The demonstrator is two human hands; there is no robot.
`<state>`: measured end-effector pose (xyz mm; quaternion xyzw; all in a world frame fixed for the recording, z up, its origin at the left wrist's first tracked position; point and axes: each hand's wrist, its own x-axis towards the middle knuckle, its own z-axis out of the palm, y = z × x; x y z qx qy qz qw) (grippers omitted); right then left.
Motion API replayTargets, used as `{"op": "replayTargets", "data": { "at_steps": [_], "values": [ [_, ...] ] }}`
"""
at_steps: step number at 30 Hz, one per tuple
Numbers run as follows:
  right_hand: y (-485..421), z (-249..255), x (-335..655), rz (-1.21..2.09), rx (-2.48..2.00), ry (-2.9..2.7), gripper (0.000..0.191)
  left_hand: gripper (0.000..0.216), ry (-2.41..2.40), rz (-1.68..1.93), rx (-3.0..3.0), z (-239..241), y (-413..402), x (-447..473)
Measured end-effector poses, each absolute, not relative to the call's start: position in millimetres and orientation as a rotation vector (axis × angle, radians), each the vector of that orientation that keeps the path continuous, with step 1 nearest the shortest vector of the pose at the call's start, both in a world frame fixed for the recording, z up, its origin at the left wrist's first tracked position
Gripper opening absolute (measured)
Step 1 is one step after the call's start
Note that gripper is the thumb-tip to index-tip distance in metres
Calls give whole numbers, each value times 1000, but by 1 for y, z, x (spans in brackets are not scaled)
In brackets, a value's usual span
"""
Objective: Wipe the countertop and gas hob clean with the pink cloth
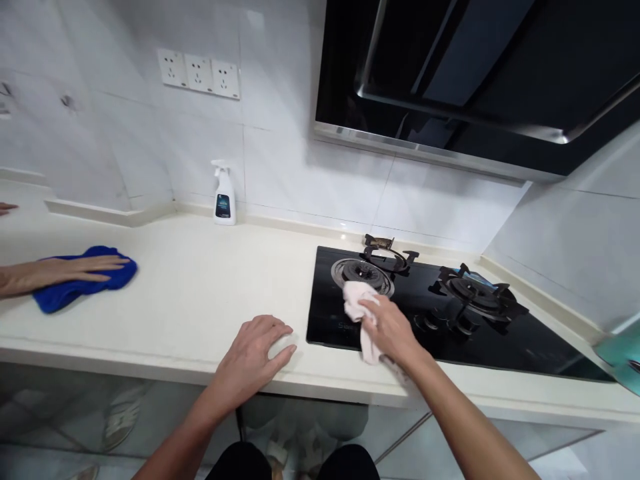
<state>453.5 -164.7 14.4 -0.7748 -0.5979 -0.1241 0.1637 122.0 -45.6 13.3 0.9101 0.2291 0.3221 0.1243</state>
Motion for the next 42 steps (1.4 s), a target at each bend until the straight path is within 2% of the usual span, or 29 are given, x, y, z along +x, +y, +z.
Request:
{"op": "replayTargets", "data": {
  "at_steps": [5, 11, 15, 21, 24, 28, 31, 35, 38, 42],
  "values": [
    [-149, 15, 521, -367, -2596, -1190, 53, 17, 634, 963, 2666, 14, -47, 122],
    [-97, 36, 564, -276, -2736, -1154, 52, 17, 651, 972, 2640, 13, -46, 124],
    [-91, 43, 565, -252, -2771, -1170, 53, 16, 699, 976, 2606, 12, -48, 125],
    [-136, 27, 519, -391, -2758, -1249, 54, 18, 701, 953, 2631, 12, -51, 124],
    [-151, 18, 484, -504, -2660, -1355, 46, 18, 697, 961, 2654, 10, -51, 126],
    [-147, 8, 432, -575, -2311, -1635, 39, 19, 703, 968, 2659, 7, -50, 128],
    [-129, 5, 394, -487, -1989, -1787, 39, 19, 716, 956, 2663, 8, -52, 128],
    [-82, 13, 369, -215, -1612, -1789, 37, 17, 745, 911, 2658, 13, -55, 126],
    [-28, 34, 383, -176, -1595, -1671, 39, 17, 749, 909, 2638, 13, -57, 125],
    [45, 72, 436, -272, -1712, -1535, 54, 20, 720, 987, 2619, 7, -57, 126]
  ]
}}
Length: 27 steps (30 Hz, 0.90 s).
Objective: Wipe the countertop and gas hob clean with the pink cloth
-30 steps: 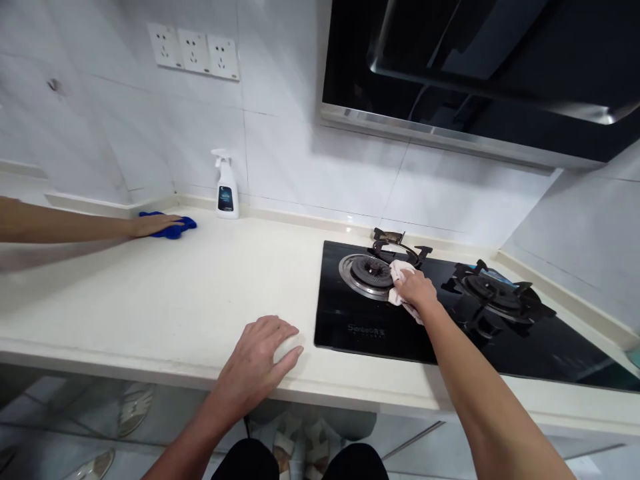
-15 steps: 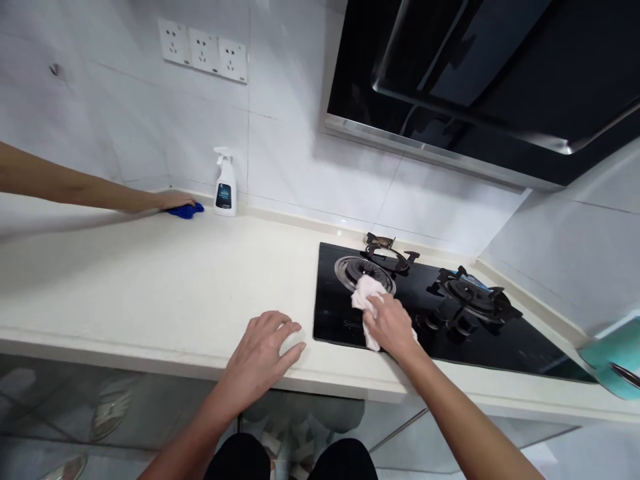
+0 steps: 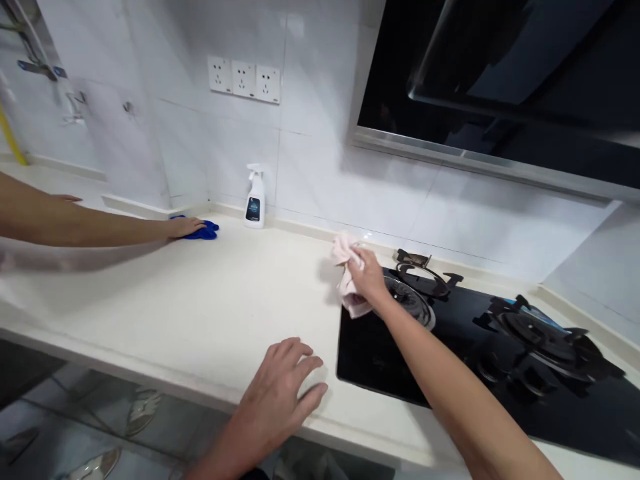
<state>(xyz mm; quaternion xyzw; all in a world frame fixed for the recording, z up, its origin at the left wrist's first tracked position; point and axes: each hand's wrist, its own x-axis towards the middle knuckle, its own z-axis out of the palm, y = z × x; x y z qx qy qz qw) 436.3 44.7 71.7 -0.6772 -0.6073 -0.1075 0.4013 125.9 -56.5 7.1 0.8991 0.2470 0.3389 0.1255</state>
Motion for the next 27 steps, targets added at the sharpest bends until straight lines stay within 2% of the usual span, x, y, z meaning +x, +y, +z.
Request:
{"op": "replayTargets", "data": {
  "at_steps": [3, 7, 13, 22, 27],
  "values": [
    [82, 81, 480, -271, -1868, -1504, 61, 21, 700, 1026, 2613, 4, -55, 127],
    [107, 61, 511, -117, -2214, -1529, 52, 18, 689, 1054, 2609, 3, -53, 128],
    [102, 36, 481, -135, -2488, -1593, 56, 16, 682, 1017, 2564, 6, -53, 127],
    [-10, 33, 402, -311, -2262, -1977, 47, 17, 742, 940, 2578, 12, -50, 125],
    [-102, 19, 392, -313, -1822, -2140, 44, 16, 781, 903, 2602, 12, -48, 126]
  ]
}}
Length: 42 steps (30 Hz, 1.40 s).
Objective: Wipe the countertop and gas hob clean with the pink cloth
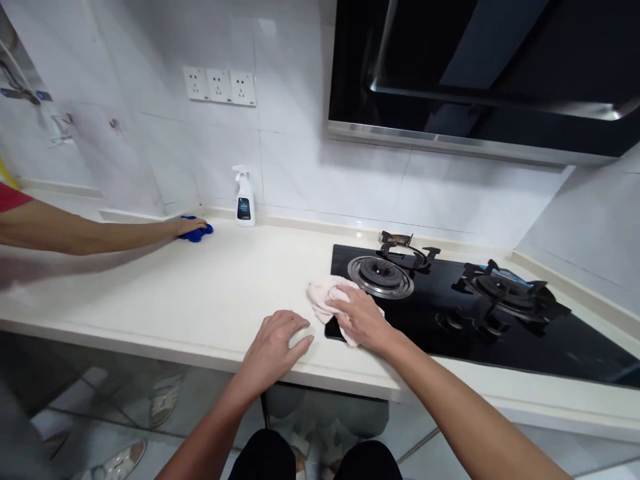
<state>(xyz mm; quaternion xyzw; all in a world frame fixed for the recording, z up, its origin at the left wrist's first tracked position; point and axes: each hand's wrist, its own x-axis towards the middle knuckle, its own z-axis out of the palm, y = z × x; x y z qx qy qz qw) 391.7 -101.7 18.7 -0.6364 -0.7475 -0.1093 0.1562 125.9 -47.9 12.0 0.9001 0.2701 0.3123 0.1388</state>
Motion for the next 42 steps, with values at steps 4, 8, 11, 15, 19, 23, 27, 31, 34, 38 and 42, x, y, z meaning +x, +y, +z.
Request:
{"op": "replayTargets", "data": {
  "at_steps": [4, 8, 11, 15, 19, 23, 27, 31, 34, 38, 42],
  "values": [
    [-158, 15, 401, -181, -1661, -2111, 47, 17, 801, 877, 2624, 11, -46, 127],
    [-192, 16, 438, -110, -1718, -1855, 43, 17, 792, 872, 2631, 11, -45, 127],
    [-209, 12, 477, -173, -1888, -1580, 43, 19, 785, 874, 2648, 12, -46, 126],
    [-215, 5, 491, -325, -2195, -1368, 44, 23, 798, 882, 2648, 12, -47, 126],
    [-192, 7, 431, -427, -2250, -1422, 41, 29, 801, 933, 2613, 12, -47, 127],
    [-152, 10, 340, -356, -2134, -1574, 37, 37, 788, 985, 2556, 11, -44, 127],
    [-122, 12, 274, -260, -1989, -1667, 36, 46, 744, 1099, 2451, 7, -35, 126],
    [-107, 18, 254, -2, -1707, -1642, 50, 47, 823, 1249, 2406, 3, -27, 123],
    [-109, 26, 270, 169, -1507, -1578, 53, 49, 918, 1290, 2442, 3, -29, 120],
    [-142, 37, 331, 18, -1512, -1525, 37, 63, 1049, 1021, 2542, 10, -42, 123],
    [-194, 21, 415, -99, -1661, -1395, 37, 68, 1161, 679, 2521, 24, -61, 139]
  ]
}}
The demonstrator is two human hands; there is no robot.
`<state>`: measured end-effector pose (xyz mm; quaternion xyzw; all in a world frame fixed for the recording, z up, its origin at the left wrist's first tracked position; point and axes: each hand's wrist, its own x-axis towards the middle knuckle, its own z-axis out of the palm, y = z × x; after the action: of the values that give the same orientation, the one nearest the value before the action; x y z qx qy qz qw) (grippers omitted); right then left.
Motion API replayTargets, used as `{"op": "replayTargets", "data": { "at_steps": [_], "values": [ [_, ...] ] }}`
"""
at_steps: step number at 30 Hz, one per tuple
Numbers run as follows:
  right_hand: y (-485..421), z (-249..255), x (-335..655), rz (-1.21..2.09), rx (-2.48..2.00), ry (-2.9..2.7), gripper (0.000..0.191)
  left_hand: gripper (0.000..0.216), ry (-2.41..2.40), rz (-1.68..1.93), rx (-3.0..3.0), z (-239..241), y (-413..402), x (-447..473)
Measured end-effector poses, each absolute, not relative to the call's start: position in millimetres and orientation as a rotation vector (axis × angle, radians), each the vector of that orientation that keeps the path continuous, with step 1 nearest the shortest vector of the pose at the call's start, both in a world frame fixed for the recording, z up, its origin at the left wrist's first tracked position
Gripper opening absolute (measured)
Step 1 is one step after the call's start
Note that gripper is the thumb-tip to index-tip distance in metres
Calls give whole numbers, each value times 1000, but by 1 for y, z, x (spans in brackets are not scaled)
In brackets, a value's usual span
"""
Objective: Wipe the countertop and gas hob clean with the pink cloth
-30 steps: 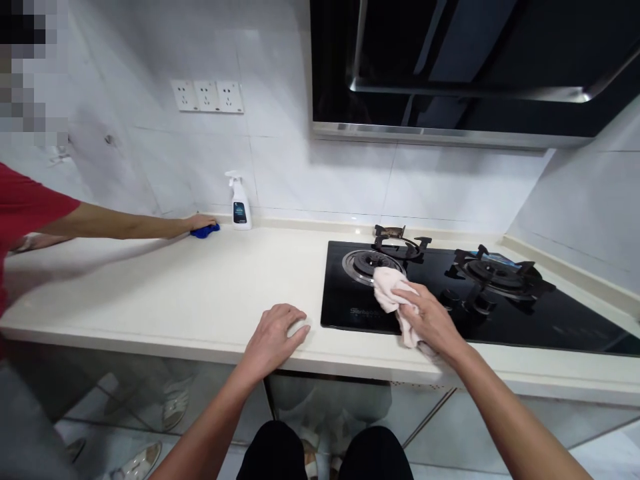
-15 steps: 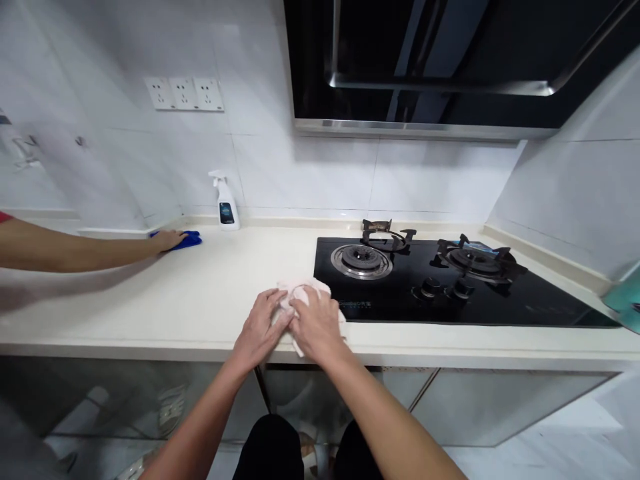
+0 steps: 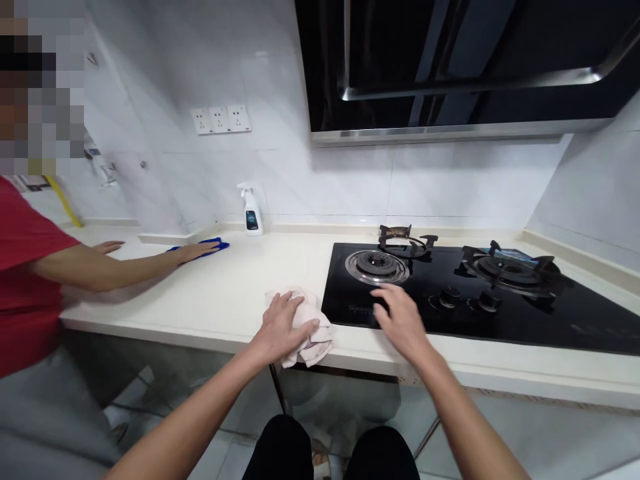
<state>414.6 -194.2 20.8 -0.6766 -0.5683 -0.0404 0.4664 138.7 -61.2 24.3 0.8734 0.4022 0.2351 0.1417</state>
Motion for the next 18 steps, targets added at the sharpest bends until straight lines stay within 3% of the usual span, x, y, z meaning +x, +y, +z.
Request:
{"op": "replayTargets", "data": {
  "at_steps": [3, 7, 14, 18],
  "values": [
    [-226, -14, 465, -333, -1903, -1350, 43, 69, 1108, 589, 2560, 32, -68, 151],
    [-246, -54, 486, -497, -2037, -1455, 50, 52, 910, 534, 2600, 33, -47, 156],
    [-257, -56, 474, -590, -1948, -1557, 42, 67, 1058, 552, 2491, 44, 50, 182],
    [-261, -61, 490, -617, -1876, -1631, 36, 58, 1119, 533, 2419, 63, 111, 222]
  ]
}}
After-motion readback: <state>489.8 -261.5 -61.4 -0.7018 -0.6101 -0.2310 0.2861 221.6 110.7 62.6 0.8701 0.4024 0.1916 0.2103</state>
